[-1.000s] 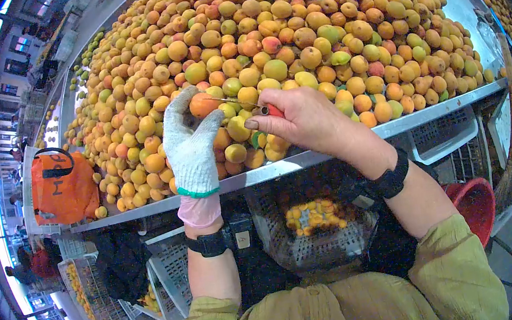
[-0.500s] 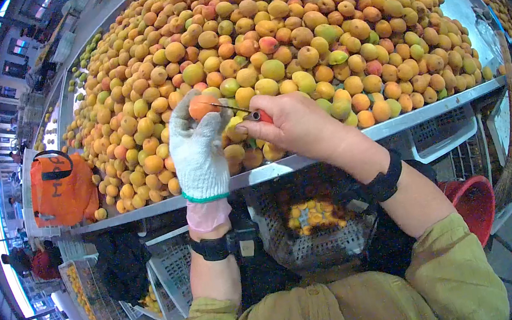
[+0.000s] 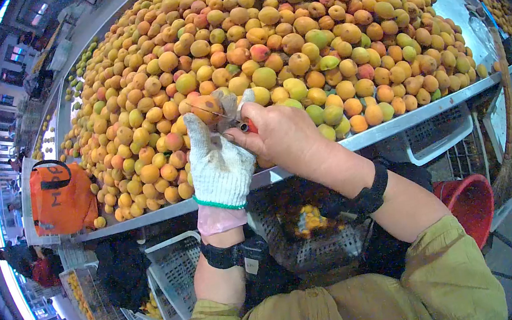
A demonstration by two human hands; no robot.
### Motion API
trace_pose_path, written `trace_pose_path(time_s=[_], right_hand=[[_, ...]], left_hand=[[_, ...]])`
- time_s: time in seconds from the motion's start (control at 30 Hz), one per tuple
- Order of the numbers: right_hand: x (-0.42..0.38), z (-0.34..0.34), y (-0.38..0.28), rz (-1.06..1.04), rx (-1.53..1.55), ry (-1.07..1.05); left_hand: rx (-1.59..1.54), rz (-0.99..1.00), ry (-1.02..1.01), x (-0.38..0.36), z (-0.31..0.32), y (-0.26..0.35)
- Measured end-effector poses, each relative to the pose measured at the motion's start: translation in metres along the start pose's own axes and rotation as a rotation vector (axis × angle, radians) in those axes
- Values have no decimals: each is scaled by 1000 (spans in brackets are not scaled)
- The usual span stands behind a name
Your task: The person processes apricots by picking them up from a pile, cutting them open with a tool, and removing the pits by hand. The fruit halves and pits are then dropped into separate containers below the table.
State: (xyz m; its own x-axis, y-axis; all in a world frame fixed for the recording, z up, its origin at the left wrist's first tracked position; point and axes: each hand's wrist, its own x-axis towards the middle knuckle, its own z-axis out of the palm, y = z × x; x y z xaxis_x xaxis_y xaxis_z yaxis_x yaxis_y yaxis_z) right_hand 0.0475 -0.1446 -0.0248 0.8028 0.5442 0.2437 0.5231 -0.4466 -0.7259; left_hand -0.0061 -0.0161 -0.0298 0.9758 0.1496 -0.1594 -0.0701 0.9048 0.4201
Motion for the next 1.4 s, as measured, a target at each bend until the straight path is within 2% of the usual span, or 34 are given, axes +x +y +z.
trace_pose_path(time_s=[0.13, 0.27, 0.33, 0.37, 0.43, 0.5, 0.53, 0.63, 0.67, 0.7, 0.73, 0.77, 0.83, 0.9, 0.93, 1.0, 1.07, 1.1, 1.13, 1.23, 1.4], right_hand=[[0, -2, 1, 7, 32, 32], [-3, -6, 3, 47, 26, -44], [-4, -6, 2, 23, 58, -54], [-5, -6, 0, 56, 160, -14], [-4, -8, -3, 92, 260, 26], [3, -12, -9, 107, 632, 137], [6, -4, -1, 54, 794, 136], [5, -3, -7, 136, 749, 172], [5, 9, 3, 49, 621, 247], [4, 8, 1, 48, 620, 248], [1, 8, -3, -34, 412, 257], [-2, 8, -7, -116, 205, 263], [-6, 10, -10, -161, 242, 211], [-9, 7, -13, -165, 460, 71], [-9, -2, -10, -102, 377, -39], [-7, -7, -4, -70, 366, -100], [-5, -10, 0, -17, 373, -197], [-5, -10, 0, -19, 374, -197], [-5, -11, 0, -20, 382, -221], [-7, -12, -4, -17, 400, -249], [-8, -12, -3, -73, 364, -215]], left_hand=[[-34, -7, 82, 5, 6, -4], [67, 44, 75, 3, 2, 1], [149, 142, -103, -4, 2, 7], [149, 145, -102, -3, 4, 10], [111, 65, 62, 3, 7, 13], [87, 77, 35, 4, 8, 7], [176, 99, 14, 2, 12, 4], [362, 134, 14, 2, 12, -3], [407, 206, 22, 4, 10, -6], [452, 279, 33, 4, 10, -8], [546, 416, 131, 2, 12, -17], [546, 417, 132, -1, 13, -16], [379, 293, 168, -9, 22, -8], [294, 303, 204, 0, 15, 5], [291, 348, 231, 7, 4, 10], [293, 388, 277, 10, -3, 23], [362, 423, 223, 7, -4, 29], [429, 450, 168, 6, -3, 30], [595, 588, 257, 5, 7, 24], [410, 496, 248, 4, 3, 27], [395, 458, 174, 2, 5, 29]])
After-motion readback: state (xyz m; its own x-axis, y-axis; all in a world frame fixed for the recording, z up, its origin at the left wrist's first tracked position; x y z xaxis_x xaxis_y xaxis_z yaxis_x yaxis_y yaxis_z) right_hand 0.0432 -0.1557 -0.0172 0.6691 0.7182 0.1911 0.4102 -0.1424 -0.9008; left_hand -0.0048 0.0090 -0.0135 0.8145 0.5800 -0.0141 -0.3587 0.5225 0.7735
